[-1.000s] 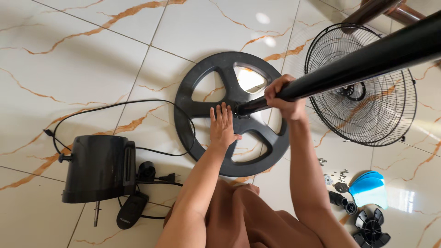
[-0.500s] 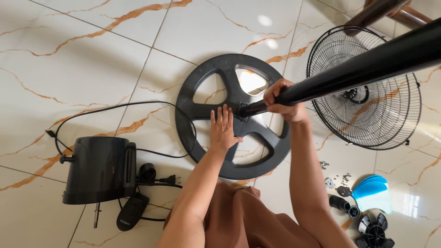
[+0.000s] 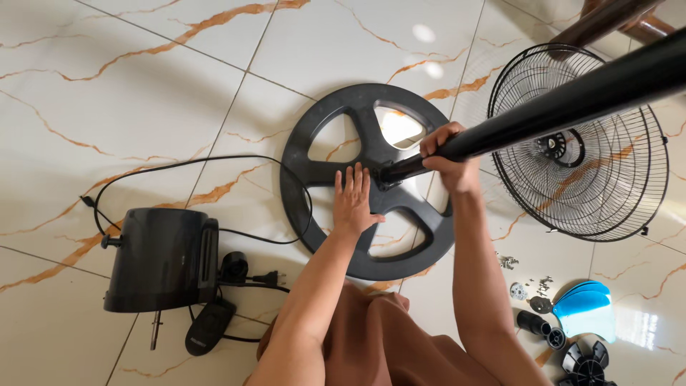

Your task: The person assembles a standing fan by attaching the base to the pole and securing it with screws. They use a screwdriver to tighten the screws and ensure the base is firmly attached.

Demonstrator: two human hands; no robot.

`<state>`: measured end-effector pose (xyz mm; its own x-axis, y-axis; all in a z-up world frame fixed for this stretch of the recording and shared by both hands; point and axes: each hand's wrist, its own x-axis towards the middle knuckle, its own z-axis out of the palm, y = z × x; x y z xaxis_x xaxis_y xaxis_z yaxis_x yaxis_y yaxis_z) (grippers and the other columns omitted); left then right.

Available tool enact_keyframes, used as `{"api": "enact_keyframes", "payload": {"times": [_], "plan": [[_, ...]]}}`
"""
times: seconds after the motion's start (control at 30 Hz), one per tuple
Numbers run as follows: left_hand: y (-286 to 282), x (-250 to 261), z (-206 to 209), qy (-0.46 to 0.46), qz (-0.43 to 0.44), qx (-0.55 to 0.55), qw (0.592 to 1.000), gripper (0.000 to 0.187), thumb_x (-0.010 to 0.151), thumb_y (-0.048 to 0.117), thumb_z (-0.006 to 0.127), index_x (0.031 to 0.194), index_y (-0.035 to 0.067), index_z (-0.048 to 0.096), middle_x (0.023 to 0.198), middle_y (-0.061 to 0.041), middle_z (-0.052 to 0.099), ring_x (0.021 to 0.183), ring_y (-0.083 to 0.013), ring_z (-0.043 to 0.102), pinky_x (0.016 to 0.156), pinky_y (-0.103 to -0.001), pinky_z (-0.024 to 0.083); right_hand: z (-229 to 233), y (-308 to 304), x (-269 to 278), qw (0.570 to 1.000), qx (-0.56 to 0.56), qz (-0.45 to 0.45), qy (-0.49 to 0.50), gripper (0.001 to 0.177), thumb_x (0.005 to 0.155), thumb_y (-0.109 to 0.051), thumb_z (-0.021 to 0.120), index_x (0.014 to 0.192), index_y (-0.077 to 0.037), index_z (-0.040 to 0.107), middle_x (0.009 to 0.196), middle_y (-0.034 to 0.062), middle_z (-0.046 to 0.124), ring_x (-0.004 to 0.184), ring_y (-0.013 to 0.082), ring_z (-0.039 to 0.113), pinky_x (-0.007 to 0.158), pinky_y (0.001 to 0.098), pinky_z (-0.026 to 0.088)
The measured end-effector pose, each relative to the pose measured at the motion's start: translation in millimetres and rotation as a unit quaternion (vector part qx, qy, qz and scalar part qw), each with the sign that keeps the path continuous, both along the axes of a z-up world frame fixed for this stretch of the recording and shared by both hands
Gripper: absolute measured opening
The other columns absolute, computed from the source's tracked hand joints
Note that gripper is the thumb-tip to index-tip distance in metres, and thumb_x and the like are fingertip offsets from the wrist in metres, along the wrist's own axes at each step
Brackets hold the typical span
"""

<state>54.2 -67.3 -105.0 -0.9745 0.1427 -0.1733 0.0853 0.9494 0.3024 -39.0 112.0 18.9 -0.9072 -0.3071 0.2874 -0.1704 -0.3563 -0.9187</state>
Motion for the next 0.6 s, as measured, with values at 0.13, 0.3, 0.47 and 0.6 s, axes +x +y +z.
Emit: {"api": "enact_keyframes", "payload": {"times": [0.13,0.3,0.47,0.6], "plan": [[2.8,7.5,-4.6,-0.004,0.008,0.0,1.0,0.139,0.059,0.079,0.079,0.159,0.003,0.02,0.166,-0.017,0.02,0.154,-0.0334,0.019,0.125,-0.052,0.005,-7.5,-28.5,26.7,0.966,0.085,-0.243,0.001,0.036,0.077,0.014,0.079,0.101,-0.007,0.061,0.093,0.0065,0.064,0.09,0.0171,0.063,0.085,0.0312,0.053],[5.2,5.3,-7.8,-0.004,0.008,-0.007,1.0,0.141,0.058,0.08,0.079,0.16,0.003,0.02,0.166,-0.016,0.02,0.154,-0.0327,0.017,0.126,-0.052,0.004,-39.9,-69.0,29.2,0.91,0.048,-0.411,0.024,0.039,0.079,0.019,0.082,0.098,-0.005,0.058,0.09,0.0066,0.061,0.085,0.0176,0.06,0.081,0.0323,0.052],[1.0,-2.1,-4.3,0.0,-0.002,-0.002,1.0,0.138,0.061,0.078,0.079,0.159,0.002,0.019,0.166,-0.017,0.019,0.154,-0.0339,0.017,0.125,-0.053,0.005,-5.9,-6.0,7.5,0.993,0.096,0.06,0.033,0.044,0.071,0.016,0.076,0.098,-0.008,0.052,0.087,0.0073,0.062,0.084,0.0187,0.064,0.078,0.0331,0.056],[3.1,11.8,-5.6,-0.009,-0.004,-0.004,1.0,0.138,0.061,0.078,0.078,0.159,0.002,0.019,0.166,-0.018,0.019,0.154,-0.0342,0.017,0.125,-0.052,0.005,-9.1,-17.5,14.2,0.997,0.044,-0.045,-0.04,0.035,0.082,0.016,0.077,0.103,-0.003,0.056,0.086,0.0088,0.063,0.079,0.0171,0.063,0.077,0.032,0.053]]}}
